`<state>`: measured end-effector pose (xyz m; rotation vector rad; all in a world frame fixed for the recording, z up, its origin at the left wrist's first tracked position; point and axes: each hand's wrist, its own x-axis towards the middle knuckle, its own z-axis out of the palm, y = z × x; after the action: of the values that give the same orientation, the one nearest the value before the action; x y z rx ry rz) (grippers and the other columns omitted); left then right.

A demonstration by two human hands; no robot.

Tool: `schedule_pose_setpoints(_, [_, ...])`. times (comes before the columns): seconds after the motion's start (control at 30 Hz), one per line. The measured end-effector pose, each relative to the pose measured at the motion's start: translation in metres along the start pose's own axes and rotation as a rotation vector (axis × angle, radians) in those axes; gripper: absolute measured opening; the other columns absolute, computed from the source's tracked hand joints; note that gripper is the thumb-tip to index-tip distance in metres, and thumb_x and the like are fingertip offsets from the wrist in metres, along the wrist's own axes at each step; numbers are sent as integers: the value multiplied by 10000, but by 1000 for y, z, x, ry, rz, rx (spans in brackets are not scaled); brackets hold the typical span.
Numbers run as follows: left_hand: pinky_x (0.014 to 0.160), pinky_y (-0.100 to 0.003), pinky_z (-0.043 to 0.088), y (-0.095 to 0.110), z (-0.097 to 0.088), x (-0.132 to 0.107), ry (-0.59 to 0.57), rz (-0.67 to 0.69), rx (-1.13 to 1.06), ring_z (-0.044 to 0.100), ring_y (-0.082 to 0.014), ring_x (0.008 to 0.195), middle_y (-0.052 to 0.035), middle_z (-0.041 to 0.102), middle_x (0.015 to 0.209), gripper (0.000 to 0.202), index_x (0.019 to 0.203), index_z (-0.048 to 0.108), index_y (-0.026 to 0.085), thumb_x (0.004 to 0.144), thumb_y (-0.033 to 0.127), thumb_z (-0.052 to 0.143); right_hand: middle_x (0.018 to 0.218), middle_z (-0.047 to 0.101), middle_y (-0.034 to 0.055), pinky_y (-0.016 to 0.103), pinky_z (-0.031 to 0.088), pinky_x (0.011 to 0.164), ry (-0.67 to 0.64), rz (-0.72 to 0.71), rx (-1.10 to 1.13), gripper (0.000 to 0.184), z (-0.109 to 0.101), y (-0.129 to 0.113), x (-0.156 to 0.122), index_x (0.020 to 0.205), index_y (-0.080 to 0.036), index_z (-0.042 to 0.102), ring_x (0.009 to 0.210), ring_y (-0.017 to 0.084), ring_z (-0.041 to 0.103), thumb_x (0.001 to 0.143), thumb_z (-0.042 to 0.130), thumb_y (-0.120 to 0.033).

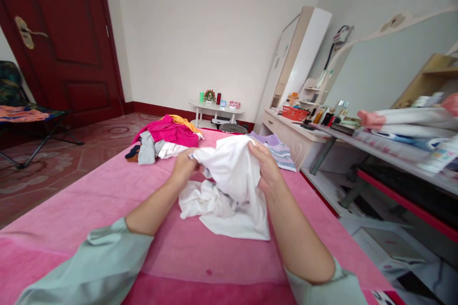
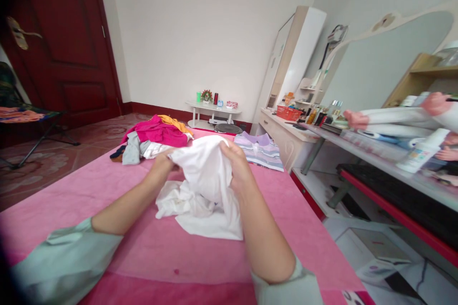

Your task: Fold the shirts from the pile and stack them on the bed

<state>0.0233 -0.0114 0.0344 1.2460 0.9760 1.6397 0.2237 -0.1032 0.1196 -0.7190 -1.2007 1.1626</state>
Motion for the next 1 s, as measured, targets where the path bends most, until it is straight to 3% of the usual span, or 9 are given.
schedule_pose_setpoints(0.13, [553,-217,551,0,-50,34,450,-115,-133,580,-85,567,-7,587,758,222,932,549,159,733,122,458,1210,618,103,406,431,971,170,68,-422,571,-39,18,16,1139,-189,609,1126,256,560,642,759,-425])
schedule_pose_setpoints(0.33, [544,-189,557,-15,-83,38,693,-165,-188,561,-53,533,1,540,780,206,920,509,151,751,58,436,1216,624,36,382,432,976,-542,310,-708,638,-47,39,6,1206,-225,586,1115,239,565,620,778,-386])
schedule_pose_setpoints(0.4, [540,-206,564,-19,-81,36,677,-159,-193,581,-65,535,3,547,764,205,943,517,156,776,72,433,1142,664,8,332,474,914,-582,303,-710,599,-41,41,3,1160,-232,612,1054,221,601,590,785,-280])
schedule_pose_setpoints(0.53, [487,-261,563,-21,-79,35,649,-171,-178,589,-96,490,4,546,715,256,1029,502,157,807,81,399,550,652,-10,228,497,527,-159,420,-806,91,-35,49,7,657,-148,633,543,164,639,583,635,-95])
schedule_pose_setpoints(0.6, [458,-257,547,-20,-80,35,648,-166,-156,571,-92,458,6,545,716,293,1072,484,155,807,73,390,428,555,-34,191,429,412,84,417,-771,62,-38,51,14,608,-157,552,402,128,569,634,524,-109])
schedule_pose_setpoints(0.7, [435,-241,523,-20,-78,34,604,-134,-126,567,-93,444,-4,574,751,346,1139,465,167,807,92,406,553,609,-29,196,486,470,446,123,-488,98,-47,42,22,745,-177,516,475,114,612,687,440,-158])
schedule_pose_setpoints(0.8, [461,-250,525,-20,-69,29,487,-81,-100,600,-120,480,-24,624,789,359,1151,510,192,800,151,448,842,680,16,268,552,700,824,-442,-112,116,-57,16,23,812,-200,468,756,132,685,697,456,-190])
schedule_pose_setpoints(0.9, [637,-311,559,-17,-60,22,350,118,55,660,-174,682,-55,656,906,366,1098,586,186,762,153,444,1132,623,50,327,510,860,919,-790,-40,113,-64,-13,21,843,-220,426,1025,143,634,734,452,-209])
schedule_pose_setpoints(1.0, [919,-354,470,-14,-55,16,273,397,340,593,-220,1028,-61,634,1085,388,1060,617,193,709,128,467,1204,575,59,338,503,859,943,-784,-143,170,-67,-22,19,925,-221,457,1089,156,592,761,453,-266])
